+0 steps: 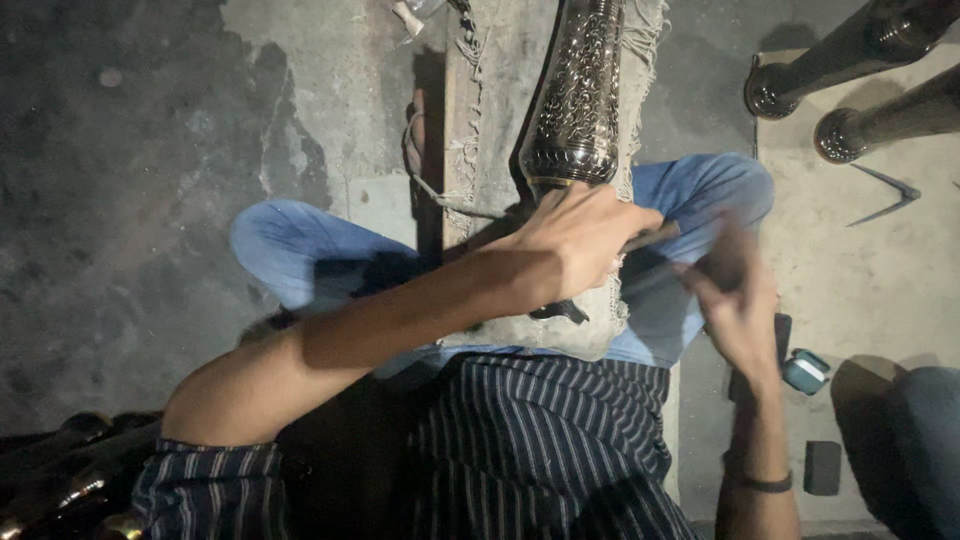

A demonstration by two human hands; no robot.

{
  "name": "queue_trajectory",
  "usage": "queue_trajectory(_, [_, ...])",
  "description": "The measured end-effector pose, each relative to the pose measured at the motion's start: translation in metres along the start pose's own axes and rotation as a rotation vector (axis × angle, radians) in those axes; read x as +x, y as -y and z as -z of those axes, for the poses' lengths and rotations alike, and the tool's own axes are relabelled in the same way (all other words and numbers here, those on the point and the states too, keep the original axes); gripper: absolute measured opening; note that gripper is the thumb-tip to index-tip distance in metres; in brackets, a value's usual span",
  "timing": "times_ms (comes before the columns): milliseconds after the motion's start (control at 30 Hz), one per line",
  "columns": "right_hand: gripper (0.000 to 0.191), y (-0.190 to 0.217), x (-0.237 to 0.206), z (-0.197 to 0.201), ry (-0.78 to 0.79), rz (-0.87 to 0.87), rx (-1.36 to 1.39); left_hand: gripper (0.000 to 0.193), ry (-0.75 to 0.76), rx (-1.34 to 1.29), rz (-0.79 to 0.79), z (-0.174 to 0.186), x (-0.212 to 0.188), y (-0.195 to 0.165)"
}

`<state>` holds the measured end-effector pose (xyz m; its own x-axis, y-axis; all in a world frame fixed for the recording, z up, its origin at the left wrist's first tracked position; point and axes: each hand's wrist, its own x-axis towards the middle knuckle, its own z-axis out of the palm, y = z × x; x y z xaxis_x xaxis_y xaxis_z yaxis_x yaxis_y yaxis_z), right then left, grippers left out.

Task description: The person sits cross-legged on the floor with an ornate metal vase resting on a cloth pad. They hold a chisel against the vase's surface and strike it with a wooden mallet, working around the vase to cut decorative patterns, occasionally repositioning the chisel and rotating the work.

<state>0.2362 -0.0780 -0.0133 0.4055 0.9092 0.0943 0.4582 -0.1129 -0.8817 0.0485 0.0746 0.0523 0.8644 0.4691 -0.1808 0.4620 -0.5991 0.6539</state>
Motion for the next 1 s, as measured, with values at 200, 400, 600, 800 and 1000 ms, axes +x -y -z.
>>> queue_trajectory(200, [0.068, 0.01, 0.023, 0.018, 0.104, -0.105, -0.009, 0.055, -0.326, -0.028, -0.106, 0.0, -0.02, -0.005])
queue_trajectory(400, [0.062, 0.032, 0.055, 0.032, 0.191, 0.098, -0.2, 0.047, -0.035, -0.288, 0.229, 0.003, -0.033, -0.006])
queue_trajectory(600, [0.053, 0.049, 0.086, 0.04, 0.341, 0.303, -0.348, 0.041, -0.573, -0.159, -0.06, -0.007, -0.057, -0.008])
queue_trajectory(800, [0.057, 0.061, 0.104, 0.037, 0.473, 0.245, -0.519, 0.034, -0.467, -0.384, 0.197, -0.001, -0.064, -0.019])
queue_trajectory(1000, [0.063, 0.069, 0.115, 0.032, 0.534, 0.404, -0.568, 0.031, -0.436, -0.219, 0.403, -0.019, -0.064, -0.018])
